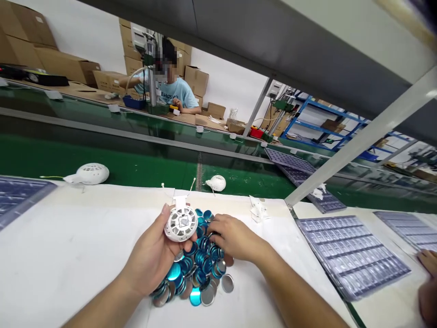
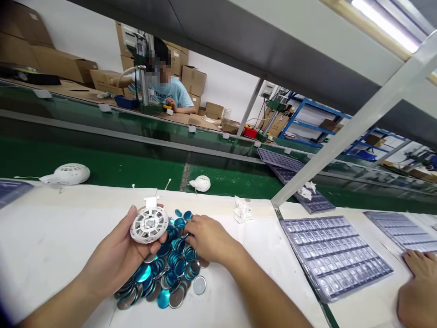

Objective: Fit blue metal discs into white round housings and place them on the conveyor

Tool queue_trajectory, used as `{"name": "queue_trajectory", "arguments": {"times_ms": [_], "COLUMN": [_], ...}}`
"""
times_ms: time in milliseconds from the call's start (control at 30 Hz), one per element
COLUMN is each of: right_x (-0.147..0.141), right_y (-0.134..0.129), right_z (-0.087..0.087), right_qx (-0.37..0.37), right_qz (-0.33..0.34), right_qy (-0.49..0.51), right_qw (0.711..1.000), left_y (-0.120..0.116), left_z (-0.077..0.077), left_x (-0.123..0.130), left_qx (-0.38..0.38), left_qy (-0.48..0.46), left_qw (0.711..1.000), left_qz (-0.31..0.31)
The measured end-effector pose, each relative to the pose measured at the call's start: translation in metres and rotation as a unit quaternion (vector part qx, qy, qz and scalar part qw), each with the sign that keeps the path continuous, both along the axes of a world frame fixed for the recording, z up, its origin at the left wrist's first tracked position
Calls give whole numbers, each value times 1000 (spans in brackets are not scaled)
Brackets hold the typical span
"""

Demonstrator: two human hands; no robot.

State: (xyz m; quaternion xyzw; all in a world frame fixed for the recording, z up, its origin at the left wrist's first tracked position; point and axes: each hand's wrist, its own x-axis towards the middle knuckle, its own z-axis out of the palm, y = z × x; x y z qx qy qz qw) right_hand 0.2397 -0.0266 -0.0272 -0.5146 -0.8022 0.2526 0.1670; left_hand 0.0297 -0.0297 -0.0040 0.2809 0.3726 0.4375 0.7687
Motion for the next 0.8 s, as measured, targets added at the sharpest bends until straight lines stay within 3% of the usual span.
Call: {"name": "queue_trajectory", "arguments": {"times_ms": [167,267,400,567,800], "right_x": [2,-2,-18,-38,-45], "right_y": [-7,-27,-53,-56,-47], "right_z": [11,25,32,27,27], "right_qx": [27,9,-42,85,142], "right_qz": [0,-15,-81,-71,-97], "right_qy": [28,161,345,339,338], "right_qw": [999,987,934,934,925], "left_y": [-5,-10,-14,-19,-24], "left_z": [-5,-13,-19,-13,-12], "left_x": [4,4,5,10,12], "left_qx": [22,51,102,126,112], "left_qy": [44,73,111,156,176], "left_qw": [999,996,988,978,977], "left_qz": [-6,10,29,50,53]}}
